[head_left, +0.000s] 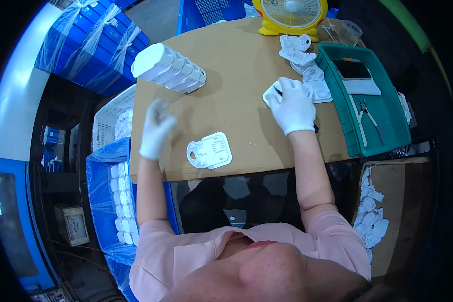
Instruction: Inspecting, marking with a pen, and sorting small white plastic components at a workstation.
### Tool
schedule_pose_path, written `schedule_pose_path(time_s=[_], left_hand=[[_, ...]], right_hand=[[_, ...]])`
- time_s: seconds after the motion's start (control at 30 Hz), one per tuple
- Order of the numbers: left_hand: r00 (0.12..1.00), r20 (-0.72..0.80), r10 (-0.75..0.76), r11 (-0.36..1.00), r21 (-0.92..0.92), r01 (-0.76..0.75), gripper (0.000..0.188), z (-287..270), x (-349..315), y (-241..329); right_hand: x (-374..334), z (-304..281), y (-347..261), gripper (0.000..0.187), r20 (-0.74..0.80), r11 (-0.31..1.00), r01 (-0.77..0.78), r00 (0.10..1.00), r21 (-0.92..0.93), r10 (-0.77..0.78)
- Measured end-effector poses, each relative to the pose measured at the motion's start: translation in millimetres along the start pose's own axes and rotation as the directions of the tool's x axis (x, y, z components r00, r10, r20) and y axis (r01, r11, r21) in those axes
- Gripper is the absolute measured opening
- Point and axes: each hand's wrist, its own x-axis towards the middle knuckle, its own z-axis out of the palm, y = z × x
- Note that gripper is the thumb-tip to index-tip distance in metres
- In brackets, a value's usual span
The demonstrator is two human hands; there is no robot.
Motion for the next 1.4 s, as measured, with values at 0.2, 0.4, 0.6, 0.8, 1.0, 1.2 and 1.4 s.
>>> schedule_pose_path(time_s=[0.2, 0.4, 0.6, 0.8, 1.0, 1.2, 1.4], left_hand=[[0.834, 0.477, 0.279, 0.591, 0.599, -0.54, 0.08, 48, -89, 27], [0.875, 0.405, 0.263, 0.623, 0.622, -0.475, 0.072, 50, -65, 8], [0.906, 0.385, 0.179, 0.751, 0.541, -0.378, 0.072, 42, -23, 2], [0.897, 0.395, 0.197, 0.562, 0.705, -0.433, 0.074, 46, -10, 9], [0.888, 0.332, 0.318, 0.343, 0.833, -0.434, 0.075, 79, -35, 44], [0.844, 0.381, 0.378, 0.5, 0.683, -0.532, 0.07, 124, -51, 67], [0.816, 0.5, 0.29, 0.637, 0.535, -0.555, 0.073, 148, -49, 52]], right_hand=[[7, -6, 7, 0.045, 0.083, 0.992, -0.128, 0.988, -0.014, 0.128], [10, -11, 9, 0.054, 0.142, 0.965, -0.244, 0.956, -0.093, 0.255], [11, -6, 16, 0.044, 0.173, 0.985, -0.175, 0.97, 0.003, 0.171], [5, 0, 2, 0.04, 0.205, 0.995, 0.007, 0.978, 0.102, -0.028], [9, -6, -2, 0.054, 0.259, 0.987, -0.113, 0.956, -0.111, 0.138], [8, -9, -5, 0.051, 0.19, 0.98, -0.131, 0.969, -0.15, 0.159], [7, -12, -7, 0.048, 0.278, 0.974, -0.121, 0.945, -0.19, 0.172]])
